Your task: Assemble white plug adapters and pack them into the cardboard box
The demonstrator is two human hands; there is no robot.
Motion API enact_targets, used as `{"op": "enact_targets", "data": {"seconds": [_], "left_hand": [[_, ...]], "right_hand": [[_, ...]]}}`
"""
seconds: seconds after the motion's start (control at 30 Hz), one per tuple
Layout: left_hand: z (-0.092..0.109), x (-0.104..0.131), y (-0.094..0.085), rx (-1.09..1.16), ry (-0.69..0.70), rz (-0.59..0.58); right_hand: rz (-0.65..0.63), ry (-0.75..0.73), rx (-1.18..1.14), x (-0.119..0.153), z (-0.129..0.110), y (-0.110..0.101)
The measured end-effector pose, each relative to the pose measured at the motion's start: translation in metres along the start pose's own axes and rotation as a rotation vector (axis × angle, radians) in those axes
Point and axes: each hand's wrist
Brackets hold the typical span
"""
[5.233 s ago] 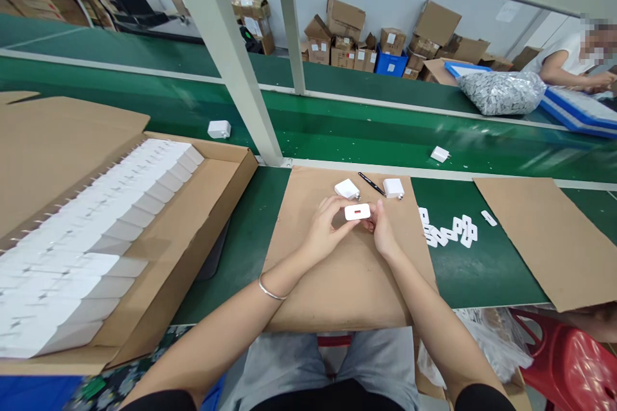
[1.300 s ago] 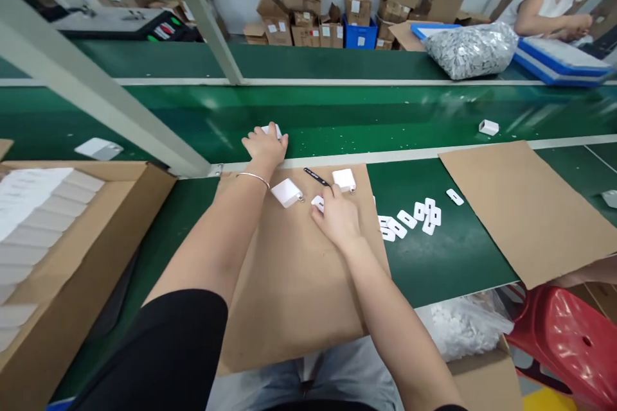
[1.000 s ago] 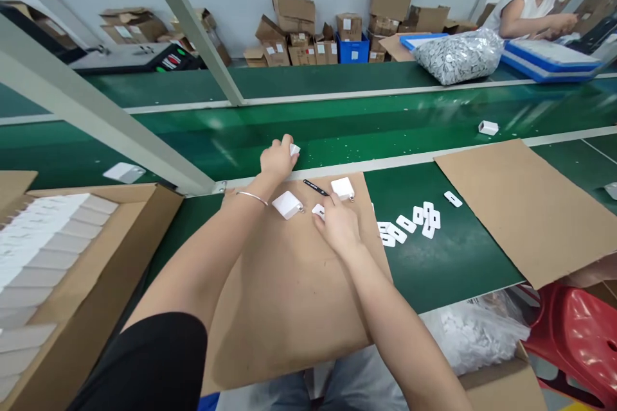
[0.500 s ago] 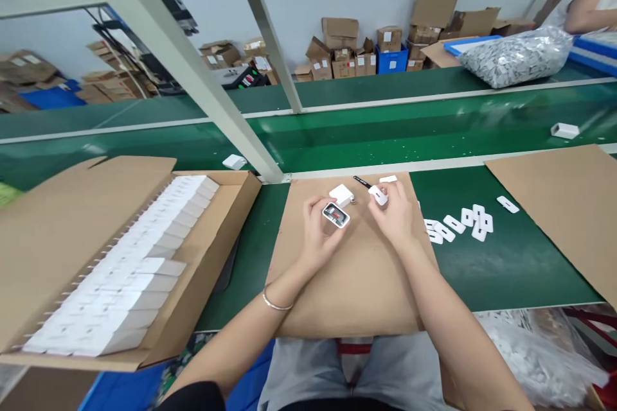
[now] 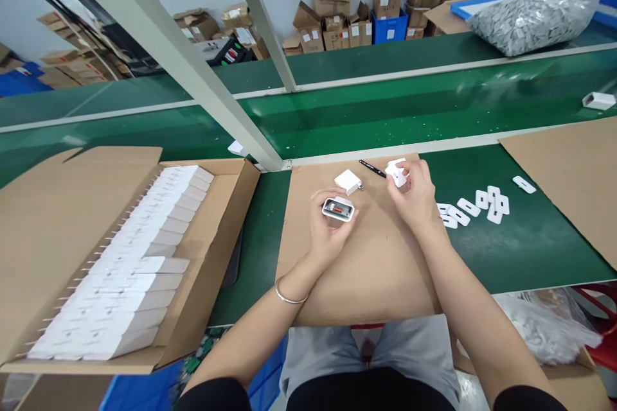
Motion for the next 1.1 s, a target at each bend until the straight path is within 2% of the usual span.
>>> {"op": "enact_targets", "data": {"seconds": [0.17,0.27,0.33,0.47,0.53,0.6,0.7,0.8,0.87,0.97,1.1], "left_hand": [[0.003,-0.001,0.005,0.141,-0.050,0.024],[0.000,0.002,0.003,0.101,-0.135,0.005],[-0.003,0.004,0.001,0.010,-0.182,-0.029],[-0.006,0.009,-0.001,-0.134,-0.227,-0.141],[-0.005,0.010,0.000,-0.153,-0.238,-0.174],[-0.004,0.011,0.001,-0.150,-0.245,-0.187],[-0.004,0.010,0.000,-0.120,-0.237,-0.210],[-0.005,0.009,-0.005,-0.037,-0.221,-0.284],[-0.006,0.010,-0.008,0.054,-0.257,-0.322],[-0.006,0.014,-0.007,0.151,-0.385,-0.266],[-0.001,0.018,0.000,0.123,-0.513,-0.167]], "right_hand": [[0.038,-0.070,-0.033,0.001,-0.003,-0.002],[0.030,-0.107,-0.079,0.007,-0.015,-0.004],[-0.040,-0.139,-0.115,0.013,-0.027,-0.005],[-0.292,-0.187,-0.196,0.030,-0.048,-0.002],[-0.393,-0.190,-0.220,0.035,-0.053,0.000],[-0.439,-0.180,-0.217,0.038,-0.054,0.002],[-0.424,-0.176,-0.223,0.039,-0.052,0.003],[-0.382,-0.189,-0.256,0.038,-0.049,0.003],[-0.363,-0.204,-0.254,0.038,-0.048,0.003],[-0.353,-0.213,-0.209,0.040,-0.048,0.004],[-0.384,-0.194,-0.205,0.042,-0.051,0.004]]}}
Point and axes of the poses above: each hand's wrist, its own x-axis away from the middle knuckle, its own y-axis out of the palm, z = x × y, and after that the axes turned 12 degrees about z, right-handed
